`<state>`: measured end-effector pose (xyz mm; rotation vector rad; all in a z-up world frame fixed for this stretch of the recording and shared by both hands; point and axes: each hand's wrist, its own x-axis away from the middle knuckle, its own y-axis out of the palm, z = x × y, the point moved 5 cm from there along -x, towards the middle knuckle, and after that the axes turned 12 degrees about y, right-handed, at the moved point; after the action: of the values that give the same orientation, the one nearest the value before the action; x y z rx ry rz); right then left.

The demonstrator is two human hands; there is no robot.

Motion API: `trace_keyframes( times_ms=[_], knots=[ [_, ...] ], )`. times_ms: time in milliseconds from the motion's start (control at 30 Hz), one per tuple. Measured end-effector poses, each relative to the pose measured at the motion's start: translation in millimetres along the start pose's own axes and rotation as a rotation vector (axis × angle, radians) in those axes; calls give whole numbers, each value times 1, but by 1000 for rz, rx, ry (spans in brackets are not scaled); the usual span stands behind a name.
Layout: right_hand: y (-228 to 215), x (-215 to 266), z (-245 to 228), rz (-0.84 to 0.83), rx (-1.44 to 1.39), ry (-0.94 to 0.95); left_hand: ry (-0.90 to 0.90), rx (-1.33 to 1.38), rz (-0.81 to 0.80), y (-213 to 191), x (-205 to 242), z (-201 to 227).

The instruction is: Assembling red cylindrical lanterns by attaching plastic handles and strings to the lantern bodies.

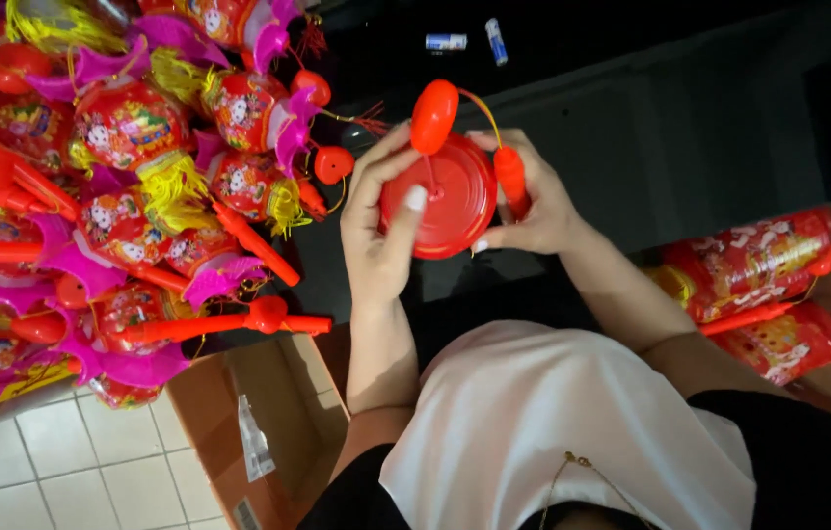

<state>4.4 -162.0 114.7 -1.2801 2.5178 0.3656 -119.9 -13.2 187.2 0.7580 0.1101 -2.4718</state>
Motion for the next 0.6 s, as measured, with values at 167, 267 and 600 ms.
trace_keyframes(
  times_ms=[167,267,600],
  knots=[
    [0,2,6,42,-65,90,-22,-71,43,2,-5,-5],
    [3,4,4,50,-108,98,-30,-98,25,2,-6,0],
    [7,0,7,48,-113,45,-21,-107,75,-6,-4,-11]
  ],
)
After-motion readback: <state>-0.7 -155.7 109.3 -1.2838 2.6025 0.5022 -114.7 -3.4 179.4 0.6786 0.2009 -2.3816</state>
